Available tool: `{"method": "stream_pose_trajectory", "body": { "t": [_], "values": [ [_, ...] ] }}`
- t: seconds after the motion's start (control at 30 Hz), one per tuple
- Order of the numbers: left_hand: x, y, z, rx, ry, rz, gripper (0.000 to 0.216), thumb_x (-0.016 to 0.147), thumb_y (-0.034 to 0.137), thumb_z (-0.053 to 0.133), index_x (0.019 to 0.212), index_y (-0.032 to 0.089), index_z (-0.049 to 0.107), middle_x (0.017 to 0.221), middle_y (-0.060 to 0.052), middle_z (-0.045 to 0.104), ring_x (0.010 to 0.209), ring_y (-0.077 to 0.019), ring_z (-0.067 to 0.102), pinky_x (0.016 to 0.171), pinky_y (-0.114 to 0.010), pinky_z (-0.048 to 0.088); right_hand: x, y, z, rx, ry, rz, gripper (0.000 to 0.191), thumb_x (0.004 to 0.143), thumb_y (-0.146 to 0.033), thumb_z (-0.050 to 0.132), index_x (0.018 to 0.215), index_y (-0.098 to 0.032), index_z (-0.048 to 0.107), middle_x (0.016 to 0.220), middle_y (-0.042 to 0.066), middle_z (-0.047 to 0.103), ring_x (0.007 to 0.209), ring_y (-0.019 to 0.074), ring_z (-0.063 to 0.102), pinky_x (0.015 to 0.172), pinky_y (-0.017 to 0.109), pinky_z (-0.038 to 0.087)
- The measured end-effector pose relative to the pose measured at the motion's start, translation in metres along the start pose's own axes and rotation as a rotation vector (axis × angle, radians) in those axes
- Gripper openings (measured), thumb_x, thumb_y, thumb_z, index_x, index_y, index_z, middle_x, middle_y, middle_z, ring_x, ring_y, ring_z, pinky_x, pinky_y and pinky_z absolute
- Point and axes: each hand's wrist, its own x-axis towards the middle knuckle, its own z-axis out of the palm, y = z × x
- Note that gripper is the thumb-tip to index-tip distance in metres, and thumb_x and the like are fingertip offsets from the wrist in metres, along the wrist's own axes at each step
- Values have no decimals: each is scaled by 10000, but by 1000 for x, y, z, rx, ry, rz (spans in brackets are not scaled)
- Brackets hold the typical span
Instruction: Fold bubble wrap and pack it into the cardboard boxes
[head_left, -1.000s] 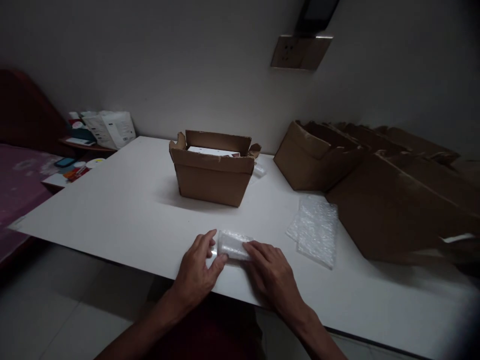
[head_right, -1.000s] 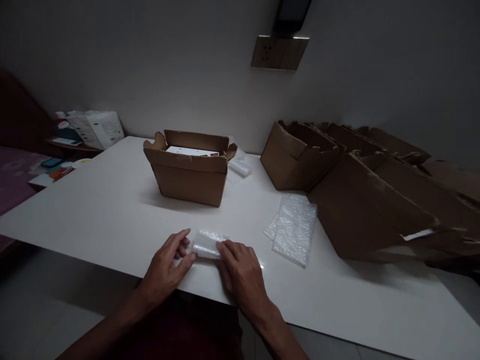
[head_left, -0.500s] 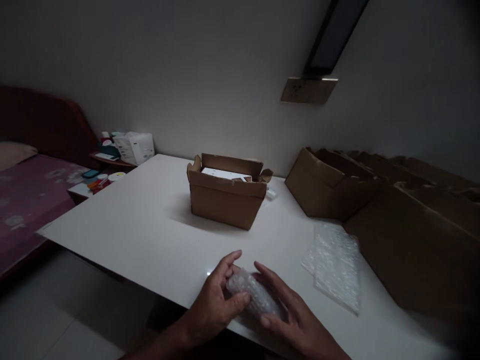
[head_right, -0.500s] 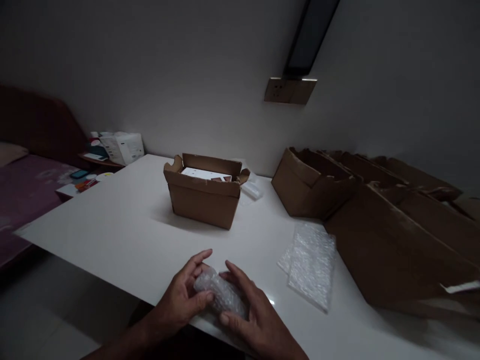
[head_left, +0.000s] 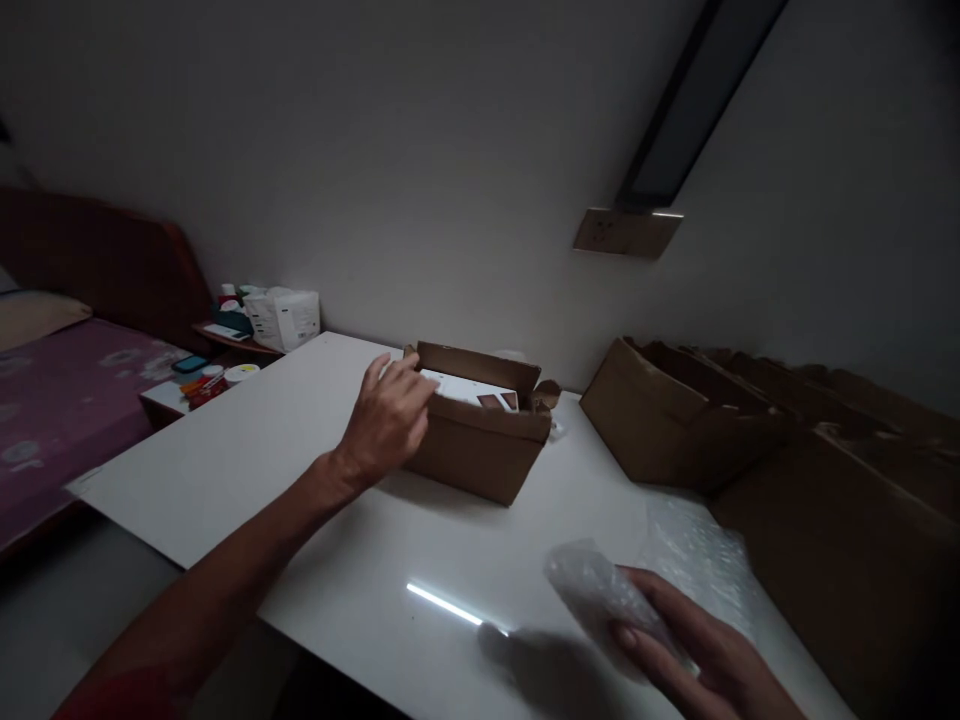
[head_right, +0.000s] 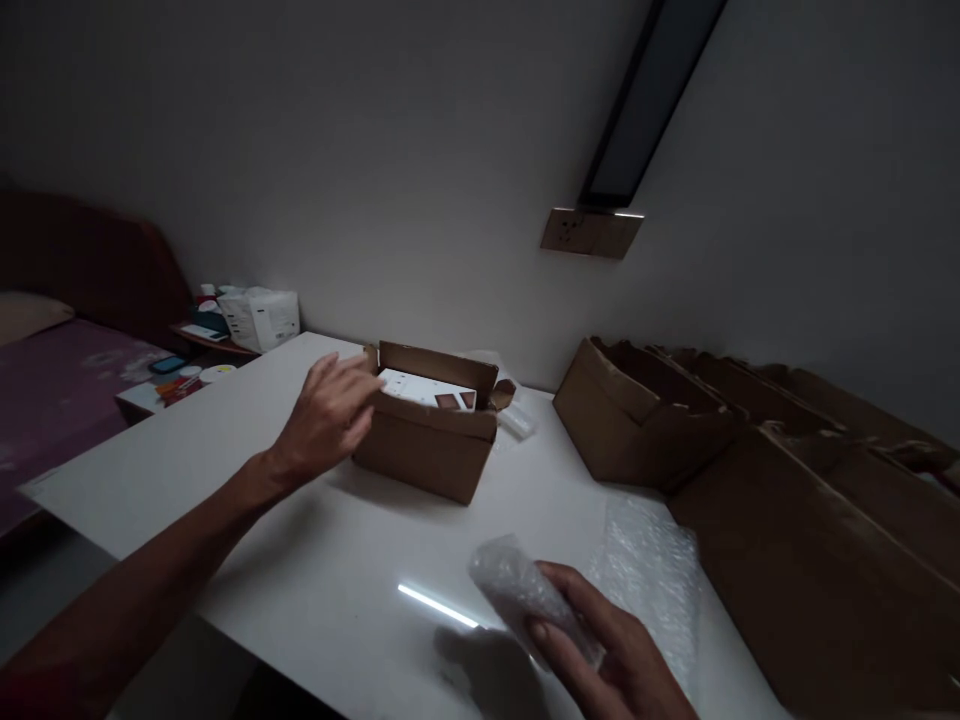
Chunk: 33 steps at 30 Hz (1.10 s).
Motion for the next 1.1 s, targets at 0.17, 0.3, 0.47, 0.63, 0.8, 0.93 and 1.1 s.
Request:
{"method": "stream_pose_trajectory", "body": {
  "t": [0.17,0.3,0.47,0.63,0.8,0.93,1.1],
  "values": [
    [-28,1,9,-63,55,42,226,845,7,540,979,156,645,928,-59,720,1117,-276,647,1109,-583,360,30,-25,-29,-47,147,-162,453,738,-635,685,1006,-281,776,984,69,786,832,289,744,553,289,616],
    [-38,0,10,-76,65,19,232,846,7,546,1000,154,640,952,-71,716,1087,-273,655,1092,-585,377,57,-70,-48,-43,231,-274,396,757,-630,665,978,-313,756,845,33,774,676,254,720,495,301,593],
    [-40,-2,14,-106,70,14,233,854,12,539,1005,162,633,971,-74,714,1066,-264,656,1087,-570,387,101,-134,-49,-41,225,-365,322,805,-563,645,970,-297,720,844,36,745,694,240,686,554,324,551],
    [-38,-3,18,-137,91,-1,217,857,26,546,1003,163,630,957,-68,708,1035,-249,663,1083,-560,387,166,-166,-9,-94,-52,-419,331,838,-479,624,997,-209,730,880,59,747,763,227,677,632,305,502],
    [-32,-6,16,-152,102,-7,194,869,39,537,977,170,630,945,-64,710,990,-230,669,1083,-546,382,200,-177,34,-374,-294,-415,282,824,-324,682,1056,-173,736,953,72,758,858,216,679,700,273,456],
    [-30,-9,17,-162,81,-6,216,866,36,527,994,179,627,953,-61,705,984,-217,661,1093,-537,373,198,-188,40,-673,-277,-484,165,850,-309,645,885,-192,756,836,62,747,779,197,658,620,264,375],
    [-25,-10,21,-162,92,-18,242,859,41,515,1025,184,619,966,-64,700,942,-212,657,1073,-527,394,201,-201,38,-928,-350,-531,213,879,-256,565,866,-190,768,829,89,753,730,191,667,583,268,330]
  ]
}}
